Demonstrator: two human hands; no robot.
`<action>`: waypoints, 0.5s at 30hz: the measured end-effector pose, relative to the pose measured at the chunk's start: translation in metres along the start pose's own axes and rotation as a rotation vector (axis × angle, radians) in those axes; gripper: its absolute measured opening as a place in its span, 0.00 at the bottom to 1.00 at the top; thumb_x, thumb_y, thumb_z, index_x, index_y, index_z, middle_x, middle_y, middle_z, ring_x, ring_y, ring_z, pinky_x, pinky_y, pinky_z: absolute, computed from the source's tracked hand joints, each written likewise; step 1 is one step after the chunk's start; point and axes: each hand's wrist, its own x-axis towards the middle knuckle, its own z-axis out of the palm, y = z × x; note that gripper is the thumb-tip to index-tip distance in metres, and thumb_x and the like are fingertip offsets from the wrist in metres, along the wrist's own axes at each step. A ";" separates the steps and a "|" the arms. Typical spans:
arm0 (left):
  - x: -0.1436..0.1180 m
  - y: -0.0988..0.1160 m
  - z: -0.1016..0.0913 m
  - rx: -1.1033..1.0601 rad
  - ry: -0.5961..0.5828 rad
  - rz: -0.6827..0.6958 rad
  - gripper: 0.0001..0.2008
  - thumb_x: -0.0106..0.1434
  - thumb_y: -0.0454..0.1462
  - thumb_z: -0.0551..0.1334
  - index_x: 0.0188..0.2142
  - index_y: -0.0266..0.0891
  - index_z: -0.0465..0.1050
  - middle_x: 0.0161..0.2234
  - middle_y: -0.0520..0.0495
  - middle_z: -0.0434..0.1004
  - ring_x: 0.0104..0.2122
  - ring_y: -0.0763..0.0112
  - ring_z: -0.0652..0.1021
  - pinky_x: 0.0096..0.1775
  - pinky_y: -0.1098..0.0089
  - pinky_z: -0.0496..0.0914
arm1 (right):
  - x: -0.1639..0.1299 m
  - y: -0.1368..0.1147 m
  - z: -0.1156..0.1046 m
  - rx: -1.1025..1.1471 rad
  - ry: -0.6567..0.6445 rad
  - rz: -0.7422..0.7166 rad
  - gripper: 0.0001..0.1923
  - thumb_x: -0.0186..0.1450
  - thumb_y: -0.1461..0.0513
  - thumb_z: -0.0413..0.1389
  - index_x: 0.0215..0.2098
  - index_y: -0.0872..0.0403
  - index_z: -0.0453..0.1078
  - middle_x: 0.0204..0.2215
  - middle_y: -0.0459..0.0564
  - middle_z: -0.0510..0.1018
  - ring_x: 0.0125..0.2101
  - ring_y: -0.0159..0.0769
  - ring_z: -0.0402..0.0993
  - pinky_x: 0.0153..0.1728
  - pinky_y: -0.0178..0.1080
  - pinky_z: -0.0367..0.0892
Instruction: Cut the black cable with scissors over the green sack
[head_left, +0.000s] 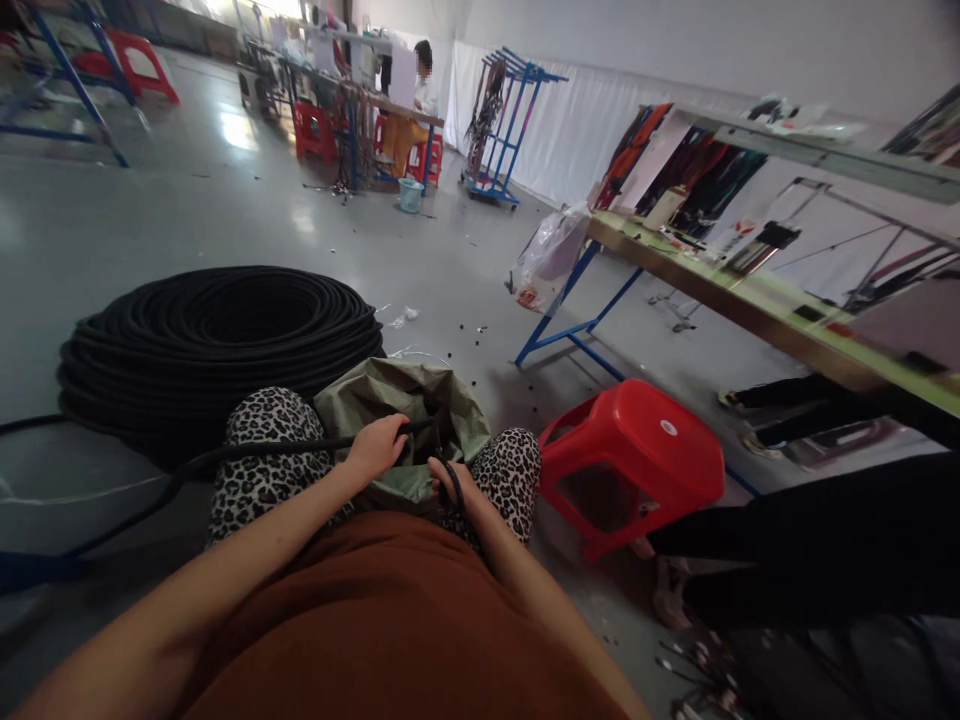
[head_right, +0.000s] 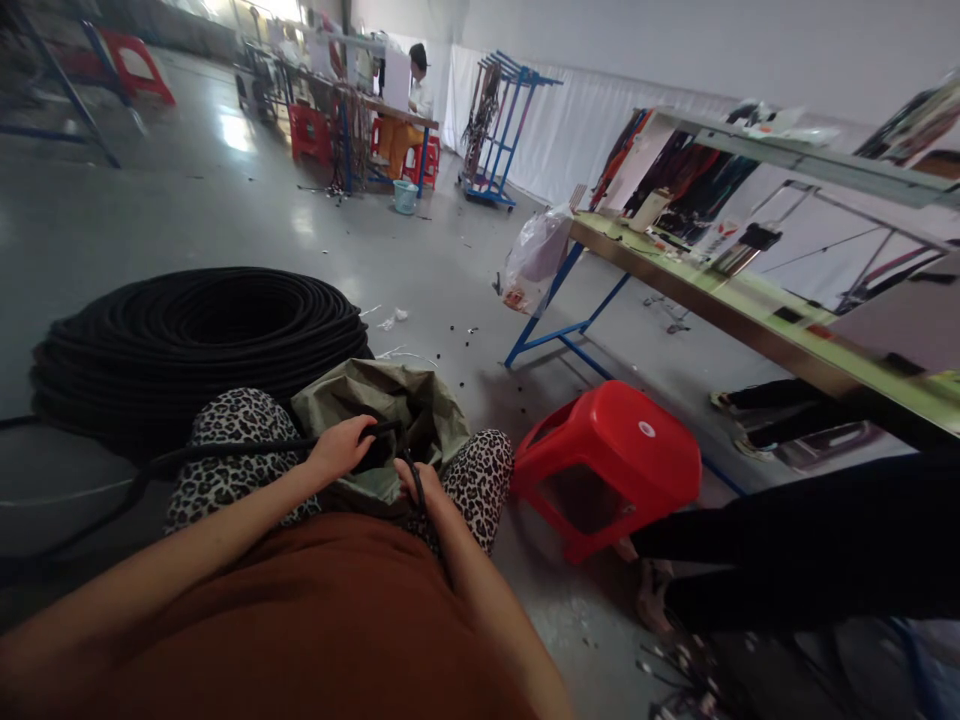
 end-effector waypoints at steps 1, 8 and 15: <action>0.000 0.000 0.000 0.003 -0.003 0.002 0.17 0.72 0.35 0.59 0.58 0.40 0.76 0.57 0.41 0.84 0.57 0.59 0.81 0.60 0.63 0.73 | 0.001 0.002 -0.001 -0.004 -0.006 -0.003 0.23 0.70 0.45 0.64 0.31 0.54 0.69 0.22 0.44 0.72 0.20 0.31 0.71 0.25 0.33 0.67; -0.003 0.000 0.006 -0.002 -0.036 0.020 0.16 0.72 0.34 0.60 0.57 0.39 0.77 0.56 0.40 0.84 0.55 0.59 0.82 0.57 0.62 0.74 | 0.002 0.000 -0.002 -0.096 -0.024 -0.035 0.20 0.71 0.49 0.63 0.30 0.54 0.70 0.22 0.45 0.74 0.23 0.32 0.74 0.28 0.33 0.68; -0.003 0.001 0.009 -0.016 -0.054 0.039 0.15 0.71 0.33 0.61 0.55 0.41 0.78 0.54 0.41 0.84 0.54 0.61 0.82 0.57 0.64 0.74 | -0.006 -0.008 -0.002 -0.092 -0.039 -0.013 0.25 0.67 0.43 0.66 0.31 0.55 0.69 0.22 0.43 0.72 0.22 0.31 0.73 0.26 0.32 0.66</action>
